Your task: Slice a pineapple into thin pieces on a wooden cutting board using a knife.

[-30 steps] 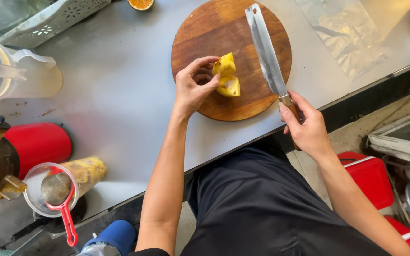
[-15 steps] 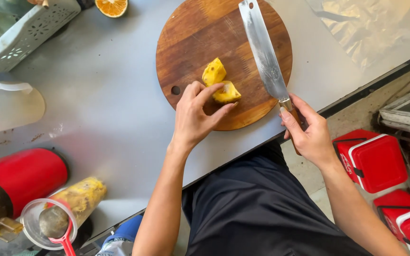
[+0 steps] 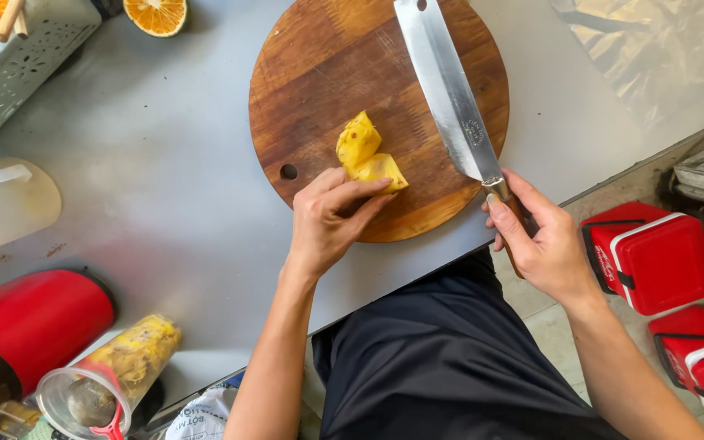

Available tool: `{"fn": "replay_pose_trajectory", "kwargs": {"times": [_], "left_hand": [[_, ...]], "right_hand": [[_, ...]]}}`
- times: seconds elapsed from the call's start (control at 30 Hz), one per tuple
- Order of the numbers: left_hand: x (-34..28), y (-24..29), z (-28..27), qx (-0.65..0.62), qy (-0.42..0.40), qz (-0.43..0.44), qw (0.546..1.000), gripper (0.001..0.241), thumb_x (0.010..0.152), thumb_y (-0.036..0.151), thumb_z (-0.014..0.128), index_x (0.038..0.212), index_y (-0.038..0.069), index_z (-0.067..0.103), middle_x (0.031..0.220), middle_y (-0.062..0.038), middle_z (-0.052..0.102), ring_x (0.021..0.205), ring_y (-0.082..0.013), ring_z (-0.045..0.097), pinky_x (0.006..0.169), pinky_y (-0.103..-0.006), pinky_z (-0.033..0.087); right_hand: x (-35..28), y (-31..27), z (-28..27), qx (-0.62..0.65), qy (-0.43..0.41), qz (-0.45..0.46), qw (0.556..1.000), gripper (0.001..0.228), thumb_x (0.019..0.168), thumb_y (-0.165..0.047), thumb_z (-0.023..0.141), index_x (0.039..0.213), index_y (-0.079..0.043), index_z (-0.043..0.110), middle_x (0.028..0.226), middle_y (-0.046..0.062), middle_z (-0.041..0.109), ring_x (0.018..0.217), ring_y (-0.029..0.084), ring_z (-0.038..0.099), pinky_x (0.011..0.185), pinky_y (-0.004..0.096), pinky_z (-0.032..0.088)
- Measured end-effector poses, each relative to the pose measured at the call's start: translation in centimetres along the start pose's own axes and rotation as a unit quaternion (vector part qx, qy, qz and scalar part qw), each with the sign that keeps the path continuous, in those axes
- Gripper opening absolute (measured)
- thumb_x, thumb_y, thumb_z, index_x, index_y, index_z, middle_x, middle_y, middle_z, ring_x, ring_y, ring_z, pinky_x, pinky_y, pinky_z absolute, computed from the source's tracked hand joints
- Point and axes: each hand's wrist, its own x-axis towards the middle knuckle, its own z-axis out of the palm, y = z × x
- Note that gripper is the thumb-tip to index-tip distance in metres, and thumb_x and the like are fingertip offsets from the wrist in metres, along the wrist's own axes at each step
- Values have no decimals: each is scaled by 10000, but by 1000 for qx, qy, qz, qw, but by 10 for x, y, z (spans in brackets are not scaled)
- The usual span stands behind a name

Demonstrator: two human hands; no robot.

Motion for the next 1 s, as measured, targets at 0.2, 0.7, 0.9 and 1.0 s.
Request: {"fn": "replay_pose_trajectory", "kwargs": {"times": [0.2,0.7,0.9,1.0], "left_hand": [[0,1,-6,-87,45,-20,995,277,797,139,905,1051,157,797,613,10,455,550,-102,495,545,-232,457],[-13,14,-6,-9,109,33,993,232,824,87,873,1034,62,776,875,-54,696,610,-152,630,535,-270,542],[-11,11,0,100,166,134,972,146,826,47,844,960,84,797,855,-45,716,657,-194,682,588,-291,592],[-18,17,-10,90,193,106,971,143,812,-1,829,920,86,799,826,-36,727,638,-184,684,564,-273,586]], "right_hand": [[2,-2,0,3,-5,9,1000,410,1018,-68,578,1386,110,543,919,241,687,563,223,656,504,328,576],[2,-6,4,-14,-12,-13,1000,406,1045,-81,557,1406,103,537,911,237,655,548,228,637,534,348,570],[0,-4,4,-24,-11,-30,999,413,1048,-101,564,1410,98,539,908,233,661,536,224,638,538,347,563],[-1,-4,4,-18,-10,-26,999,419,1045,-105,574,1411,95,540,910,227,666,546,223,645,541,336,564]]}}
